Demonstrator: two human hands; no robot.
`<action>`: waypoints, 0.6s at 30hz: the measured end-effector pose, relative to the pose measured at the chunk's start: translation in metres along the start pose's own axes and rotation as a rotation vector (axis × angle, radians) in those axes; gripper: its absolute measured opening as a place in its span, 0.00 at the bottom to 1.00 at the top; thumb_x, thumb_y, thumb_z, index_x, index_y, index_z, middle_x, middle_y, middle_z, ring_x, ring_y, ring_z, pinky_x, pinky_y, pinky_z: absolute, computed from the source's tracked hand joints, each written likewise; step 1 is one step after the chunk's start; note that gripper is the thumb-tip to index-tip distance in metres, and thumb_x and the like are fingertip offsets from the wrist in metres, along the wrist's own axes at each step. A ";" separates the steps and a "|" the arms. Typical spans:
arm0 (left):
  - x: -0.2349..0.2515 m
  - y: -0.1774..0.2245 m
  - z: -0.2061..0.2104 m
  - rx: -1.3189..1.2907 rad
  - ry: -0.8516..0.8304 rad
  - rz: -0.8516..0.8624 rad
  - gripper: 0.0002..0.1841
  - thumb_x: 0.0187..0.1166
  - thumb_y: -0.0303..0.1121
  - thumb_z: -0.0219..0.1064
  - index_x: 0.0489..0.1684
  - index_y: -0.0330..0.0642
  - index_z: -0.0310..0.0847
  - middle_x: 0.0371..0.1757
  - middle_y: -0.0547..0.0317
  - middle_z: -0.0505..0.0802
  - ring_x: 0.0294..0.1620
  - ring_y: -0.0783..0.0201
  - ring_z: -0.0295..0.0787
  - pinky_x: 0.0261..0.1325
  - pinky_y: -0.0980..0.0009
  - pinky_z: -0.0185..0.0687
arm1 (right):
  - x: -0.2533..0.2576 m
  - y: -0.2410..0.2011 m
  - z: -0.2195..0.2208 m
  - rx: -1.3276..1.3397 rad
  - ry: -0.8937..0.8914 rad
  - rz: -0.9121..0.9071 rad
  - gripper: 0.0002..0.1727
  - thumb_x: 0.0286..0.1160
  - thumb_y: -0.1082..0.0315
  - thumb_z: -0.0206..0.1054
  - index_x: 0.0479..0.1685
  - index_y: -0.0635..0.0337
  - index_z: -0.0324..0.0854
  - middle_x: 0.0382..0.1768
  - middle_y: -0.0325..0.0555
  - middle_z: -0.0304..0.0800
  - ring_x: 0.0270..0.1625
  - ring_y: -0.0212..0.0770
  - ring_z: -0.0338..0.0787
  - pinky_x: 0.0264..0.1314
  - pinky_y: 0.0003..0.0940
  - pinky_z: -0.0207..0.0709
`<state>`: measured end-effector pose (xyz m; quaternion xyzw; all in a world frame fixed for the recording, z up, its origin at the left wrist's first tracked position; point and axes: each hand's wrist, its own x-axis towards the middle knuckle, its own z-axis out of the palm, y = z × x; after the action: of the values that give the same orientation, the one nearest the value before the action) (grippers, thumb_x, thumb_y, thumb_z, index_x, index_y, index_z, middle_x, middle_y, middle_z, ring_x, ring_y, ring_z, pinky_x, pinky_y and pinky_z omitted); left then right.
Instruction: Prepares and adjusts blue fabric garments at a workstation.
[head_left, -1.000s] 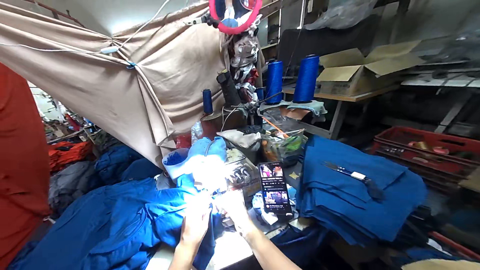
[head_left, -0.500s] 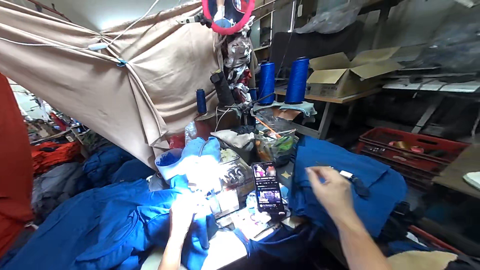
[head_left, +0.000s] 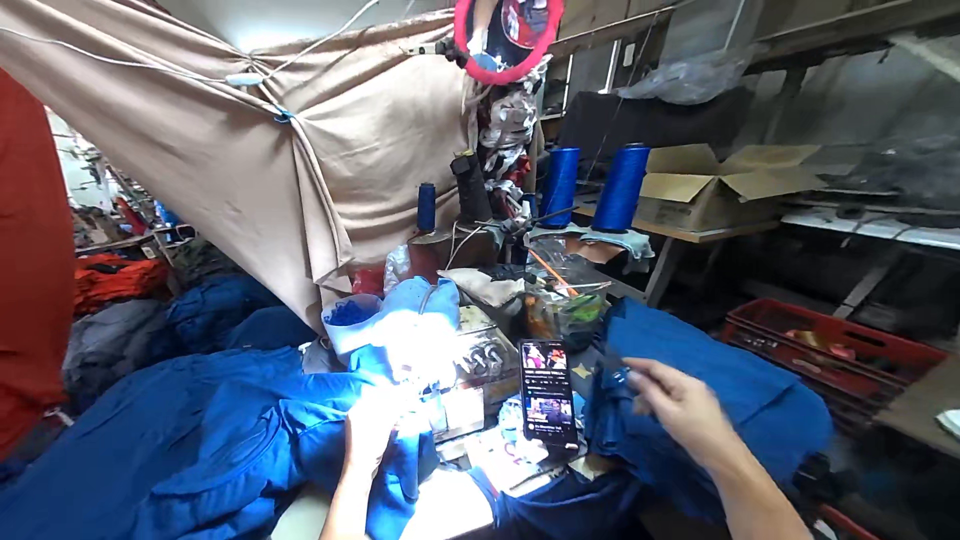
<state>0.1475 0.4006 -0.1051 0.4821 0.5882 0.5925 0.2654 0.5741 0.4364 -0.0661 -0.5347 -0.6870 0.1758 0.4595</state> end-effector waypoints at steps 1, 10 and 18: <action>-0.001 0.001 0.000 0.014 -0.008 -0.013 0.07 0.74 0.28 0.75 0.39 0.32 0.88 0.26 0.59 0.92 0.24 0.69 0.89 0.34 0.72 0.89 | -0.009 -0.020 0.013 0.210 -0.138 0.060 0.18 0.85 0.66 0.57 0.66 0.64 0.83 0.38 0.45 0.91 0.27 0.37 0.87 0.31 0.36 0.85; -0.001 0.003 -0.006 0.023 -0.062 -0.030 0.06 0.73 0.28 0.74 0.36 0.33 0.89 0.23 0.60 0.91 0.21 0.69 0.87 0.31 0.72 0.87 | -0.040 -0.088 0.178 0.309 -0.475 0.078 0.24 0.68 0.52 0.75 0.60 0.57 0.89 0.53 0.44 0.93 0.53 0.35 0.91 0.59 0.36 0.84; -0.002 0.000 -0.003 -0.002 -0.074 -0.054 0.05 0.71 0.24 0.75 0.37 0.31 0.88 0.25 0.58 0.91 0.24 0.69 0.87 0.33 0.73 0.86 | -0.024 -0.120 0.209 0.004 -0.482 0.072 0.23 0.79 0.44 0.64 0.59 0.48 0.91 0.56 0.46 0.94 0.63 0.48 0.90 0.67 0.56 0.79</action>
<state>0.1459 0.3980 -0.1047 0.4876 0.5901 0.5676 0.3033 0.3344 0.4232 -0.0967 -0.5005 -0.7571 0.3158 0.2766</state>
